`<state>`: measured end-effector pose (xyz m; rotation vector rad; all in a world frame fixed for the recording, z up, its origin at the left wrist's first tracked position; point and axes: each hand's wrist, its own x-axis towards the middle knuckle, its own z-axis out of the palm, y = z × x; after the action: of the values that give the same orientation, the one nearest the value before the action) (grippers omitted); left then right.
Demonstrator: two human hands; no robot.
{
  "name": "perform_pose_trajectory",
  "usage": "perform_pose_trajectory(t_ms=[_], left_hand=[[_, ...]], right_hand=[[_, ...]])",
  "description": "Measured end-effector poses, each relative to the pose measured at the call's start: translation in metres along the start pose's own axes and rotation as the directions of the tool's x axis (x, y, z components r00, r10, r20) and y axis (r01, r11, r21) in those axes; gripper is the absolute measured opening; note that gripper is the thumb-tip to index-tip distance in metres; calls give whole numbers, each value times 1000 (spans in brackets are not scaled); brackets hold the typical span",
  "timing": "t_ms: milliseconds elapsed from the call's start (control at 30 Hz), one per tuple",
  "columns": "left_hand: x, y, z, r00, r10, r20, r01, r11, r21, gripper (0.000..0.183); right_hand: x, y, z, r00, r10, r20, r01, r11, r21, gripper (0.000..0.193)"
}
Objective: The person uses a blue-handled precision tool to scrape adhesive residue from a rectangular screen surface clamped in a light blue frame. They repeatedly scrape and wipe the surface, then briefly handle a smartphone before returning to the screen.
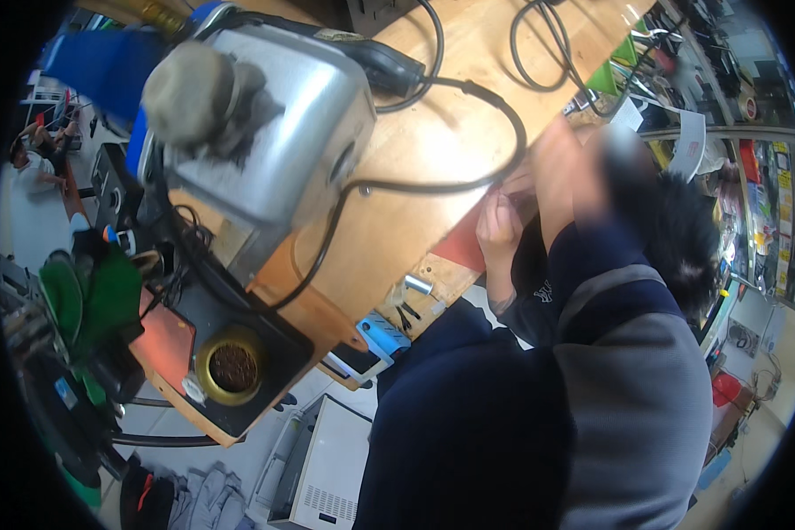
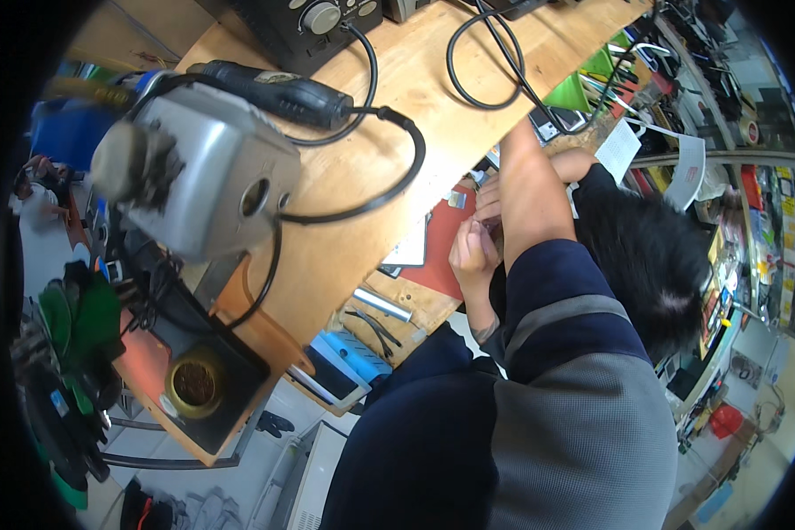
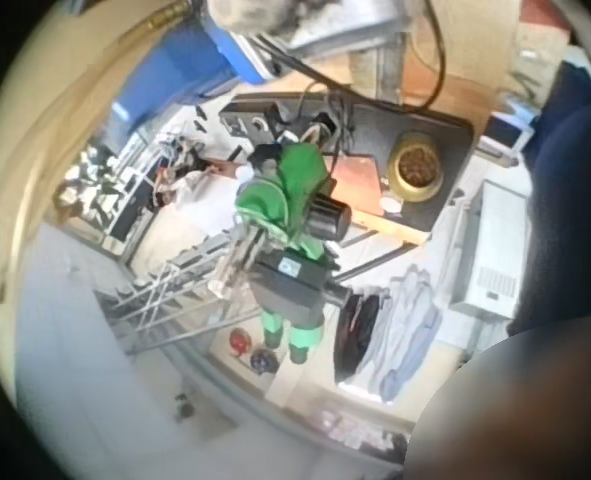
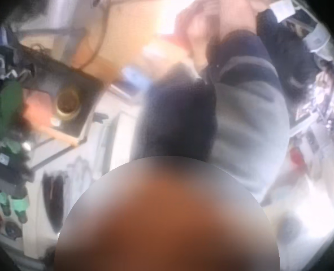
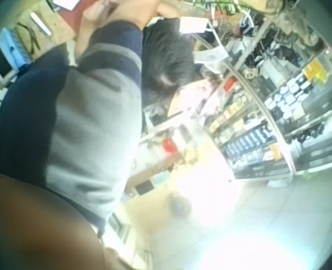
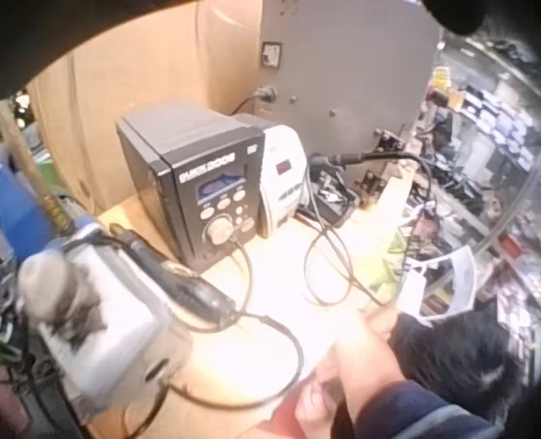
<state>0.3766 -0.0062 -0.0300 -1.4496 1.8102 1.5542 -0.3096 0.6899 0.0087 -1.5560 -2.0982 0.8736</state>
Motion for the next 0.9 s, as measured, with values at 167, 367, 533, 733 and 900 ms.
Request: perform_pose_trajectory(t_ms=[167, 367, 533, 733, 900], left_hand=[[-1, -40, -39, 997, 75, 13, -75, 997, -24, 29], [3, -18, -39, 998, -38, -57, 32, 994, -104, 30], [3, -41, -26, 996, -66, -53, 59, 992, -114, 33], [12, -78, -26, 1000, -26, 15, 28, 990, -141, 37], [6, -71, -34, 994, -100, 53, 104, 993, -61, 37]], right_hand=[[-43, 7, -30, 999, 19, 49, -14, 996, -89, 55], [-122, 14, -74, 979, -69, 190, 85, 993, -81, 69], [-204, 18, -108, 882, -348, 318, 369, 929, -6, 56], [-320, 70, -93, 514, -692, 508, 667, 694, 271, 50], [-403, 116, -41, 427, -602, 675, 608, 743, 278, 55]])
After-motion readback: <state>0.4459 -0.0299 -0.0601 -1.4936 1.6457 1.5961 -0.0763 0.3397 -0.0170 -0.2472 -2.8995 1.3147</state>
